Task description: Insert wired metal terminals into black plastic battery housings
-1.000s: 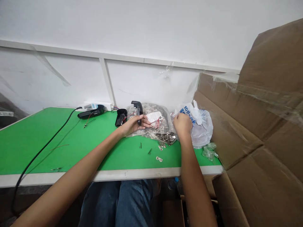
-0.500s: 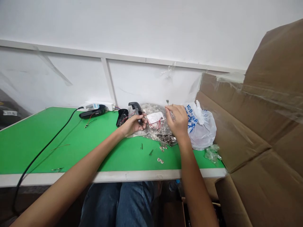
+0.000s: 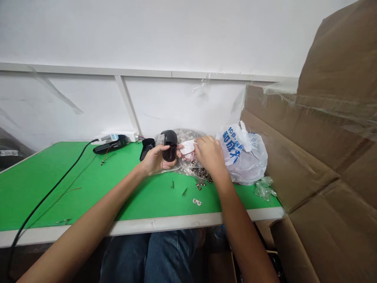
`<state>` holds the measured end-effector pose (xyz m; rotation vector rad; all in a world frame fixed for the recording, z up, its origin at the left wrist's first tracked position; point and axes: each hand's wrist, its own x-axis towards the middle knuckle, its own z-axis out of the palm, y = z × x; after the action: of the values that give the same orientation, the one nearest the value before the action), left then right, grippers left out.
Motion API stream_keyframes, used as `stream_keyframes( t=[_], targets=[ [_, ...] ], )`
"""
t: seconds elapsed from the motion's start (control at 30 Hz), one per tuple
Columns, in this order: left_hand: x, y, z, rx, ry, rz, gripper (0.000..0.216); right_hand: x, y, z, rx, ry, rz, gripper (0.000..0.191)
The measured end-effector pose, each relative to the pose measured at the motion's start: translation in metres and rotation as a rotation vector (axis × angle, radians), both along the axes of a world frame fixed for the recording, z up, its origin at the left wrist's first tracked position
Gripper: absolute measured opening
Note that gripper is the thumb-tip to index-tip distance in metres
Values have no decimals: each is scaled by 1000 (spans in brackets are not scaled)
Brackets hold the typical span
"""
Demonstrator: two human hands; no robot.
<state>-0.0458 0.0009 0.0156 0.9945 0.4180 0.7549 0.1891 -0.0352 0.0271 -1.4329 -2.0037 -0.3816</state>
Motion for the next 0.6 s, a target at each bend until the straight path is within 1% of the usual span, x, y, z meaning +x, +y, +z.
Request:
stream_keyframes(
  t=[0.1, 0.23, 0.3, 0.33, 0.43, 0.5, 0.6],
  targets=[
    [-1, 1, 2, -30, -20, -10, 53, 0, 0, 0, -12, 31, -53, 33],
    [-3, 1, 5, -82, -73, 7, 63, -2, 2, -3, 77, 124, 1, 44],
    [-3, 0, 6, -102, -89, 27, 63, -3, 3, -4, 115, 139, 15, 46],
    [-3, 0, 7, -108, -94, 38, 62, -4, 3, -5, 110, 128, 5, 45],
    [-2, -1, 8, -111, -102, 53, 60, -5, 2, -4, -5, 58, -74, 40],
    [-2, -1, 7, -116, -104, 52, 60, -6, 0, -2, -106, 25, -139, 40],
    [-2, 0, 6, -125, -100, 57, 61, -7, -4, 3, -208, 20, -222, 42]
  ],
)
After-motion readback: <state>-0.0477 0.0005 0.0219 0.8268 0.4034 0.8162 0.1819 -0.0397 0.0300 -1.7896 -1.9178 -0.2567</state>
